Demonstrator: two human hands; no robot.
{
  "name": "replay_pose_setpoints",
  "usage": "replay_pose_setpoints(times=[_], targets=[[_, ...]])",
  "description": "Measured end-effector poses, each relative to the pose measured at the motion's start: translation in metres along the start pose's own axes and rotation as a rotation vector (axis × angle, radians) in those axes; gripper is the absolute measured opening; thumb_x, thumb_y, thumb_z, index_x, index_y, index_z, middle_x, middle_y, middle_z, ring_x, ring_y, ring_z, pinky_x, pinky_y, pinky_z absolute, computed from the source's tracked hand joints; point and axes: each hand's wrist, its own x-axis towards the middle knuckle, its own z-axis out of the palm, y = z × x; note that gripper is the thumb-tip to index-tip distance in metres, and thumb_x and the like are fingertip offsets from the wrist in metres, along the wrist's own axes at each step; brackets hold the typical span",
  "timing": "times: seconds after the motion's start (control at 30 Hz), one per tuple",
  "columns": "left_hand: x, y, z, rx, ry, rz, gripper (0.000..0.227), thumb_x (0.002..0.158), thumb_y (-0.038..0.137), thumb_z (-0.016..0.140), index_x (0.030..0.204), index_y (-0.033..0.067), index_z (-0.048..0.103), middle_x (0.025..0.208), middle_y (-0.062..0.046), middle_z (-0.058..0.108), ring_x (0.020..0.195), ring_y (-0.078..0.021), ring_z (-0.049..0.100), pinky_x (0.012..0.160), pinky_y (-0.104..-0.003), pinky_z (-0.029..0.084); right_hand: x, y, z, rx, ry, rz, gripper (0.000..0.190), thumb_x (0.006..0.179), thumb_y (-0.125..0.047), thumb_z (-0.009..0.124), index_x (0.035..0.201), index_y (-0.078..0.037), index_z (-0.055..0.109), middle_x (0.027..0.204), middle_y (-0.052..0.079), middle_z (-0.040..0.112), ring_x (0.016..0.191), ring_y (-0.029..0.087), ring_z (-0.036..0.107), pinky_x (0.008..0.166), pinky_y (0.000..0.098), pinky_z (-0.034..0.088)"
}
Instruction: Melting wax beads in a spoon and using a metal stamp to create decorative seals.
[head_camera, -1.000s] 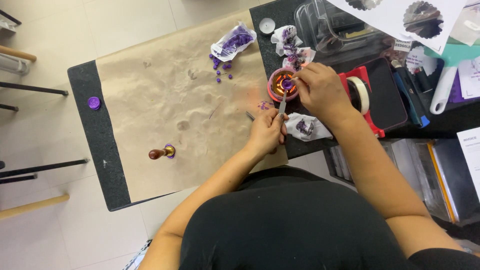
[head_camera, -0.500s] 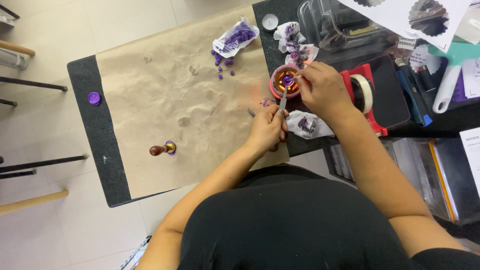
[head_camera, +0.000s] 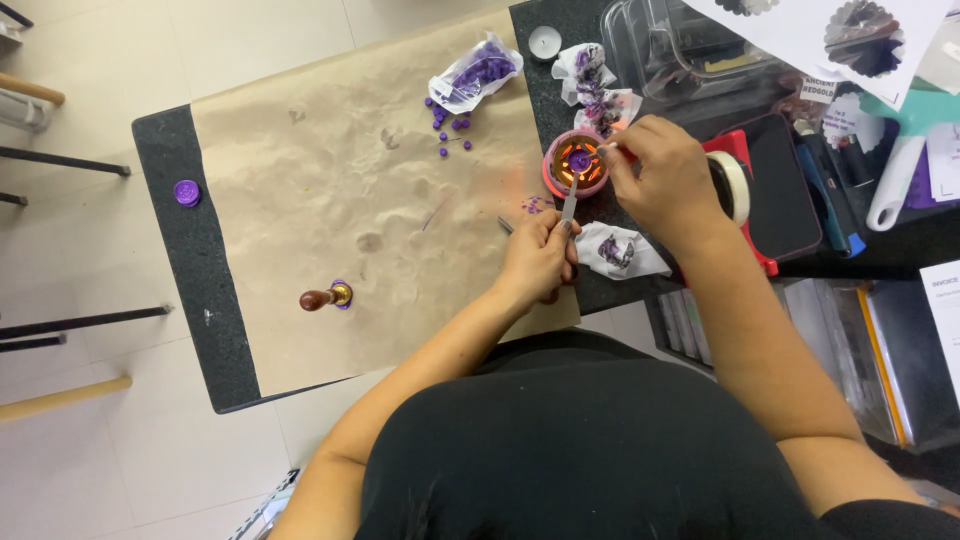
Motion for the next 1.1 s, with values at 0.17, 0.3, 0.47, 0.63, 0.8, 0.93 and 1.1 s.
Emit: replay_pose_setpoints(times=[0.17,0.3,0.47,0.63,0.8,0.93,1.1], targets=[[-0.004,0.003,-0.001,0.013,-0.006,-0.002,0.026,0.105,0.007,0.042,0.094,0.0005,0.065,0.056,-0.010,0.063,0.039,-0.0159,0.061,0.031,-0.026,0.045,-0.006,0.009,0.018,-0.042,-0.013,-0.018,0.013,0.104,-0.019,0.072,0.095,-0.009,0.073,0.078,0.007,0.060,0.078,0.030,0.067,0.074,0.0387,0.053],[0.002,-0.004,-0.001,0.004,-0.004,0.016,0.026,0.105,0.005,0.042,0.094,0.0002,0.065,0.055,-0.009,0.062,0.039,-0.0153,0.061,0.032,-0.025,0.045,-0.009,0.013,0.025,-0.065,-0.039,-0.035,0.011,0.103,-0.020,0.072,0.096,-0.012,0.073,0.080,0.005,0.062,0.080,0.028,0.068,0.074,0.0367,0.052],[-0.001,0.002,-0.001,0.010,-0.005,0.029,0.026,0.105,0.005,0.042,0.094,0.0000,0.064,0.055,-0.010,0.062,0.038,-0.0156,0.060,0.033,-0.025,0.045,-0.009,0.015,0.025,-0.084,-0.027,-0.043,0.009,0.102,-0.020,0.072,0.097,-0.012,0.074,0.082,0.004,0.063,0.082,0.027,0.068,0.075,0.0359,0.052],[0.005,-0.014,-0.001,0.006,-0.001,0.032,0.026,0.105,0.004,0.042,0.094,-0.0001,0.065,0.055,-0.010,0.061,0.039,-0.0161,0.060,0.033,-0.026,0.045,-0.009,0.013,0.022,-0.075,-0.034,-0.045,0.007,0.099,-0.020,0.073,0.095,-0.014,0.074,0.079,0.004,0.063,0.081,0.026,0.068,0.074,0.0363,0.052],[0.010,-0.022,-0.001,0.005,0.007,0.027,0.026,0.105,0.005,0.042,0.094,0.0006,0.064,0.055,-0.010,0.061,0.038,-0.0164,0.060,0.033,-0.026,0.044,-0.007,0.002,0.017,0.059,-0.017,0.043,0.007,0.099,-0.013,0.072,0.095,-0.009,0.074,0.076,0.008,0.061,0.075,0.030,0.067,0.070,0.0361,0.053],[-0.003,0.003,-0.002,0.029,0.004,0.025,0.026,0.105,0.006,0.042,0.093,0.0013,0.065,0.054,-0.009,0.062,0.038,-0.0160,0.061,0.032,-0.026,0.044,-0.002,-0.003,0.000,0.104,-0.004,0.075,0.009,0.103,-0.015,0.072,0.098,-0.008,0.076,0.076,0.009,0.061,0.075,0.032,0.067,0.068,0.0371,0.053],[-0.001,0.004,0.001,0.024,0.010,0.028,0.026,0.105,0.005,0.042,0.092,0.0007,0.065,0.054,-0.009,0.062,0.038,-0.0160,0.060,0.033,-0.026,0.045,0.004,-0.007,-0.012,0.119,0.041,0.065,0.007,0.102,-0.008,0.074,0.100,-0.003,0.078,0.078,0.010,0.063,0.075,0.031,0.068,0.068,0.0355,0.053]])
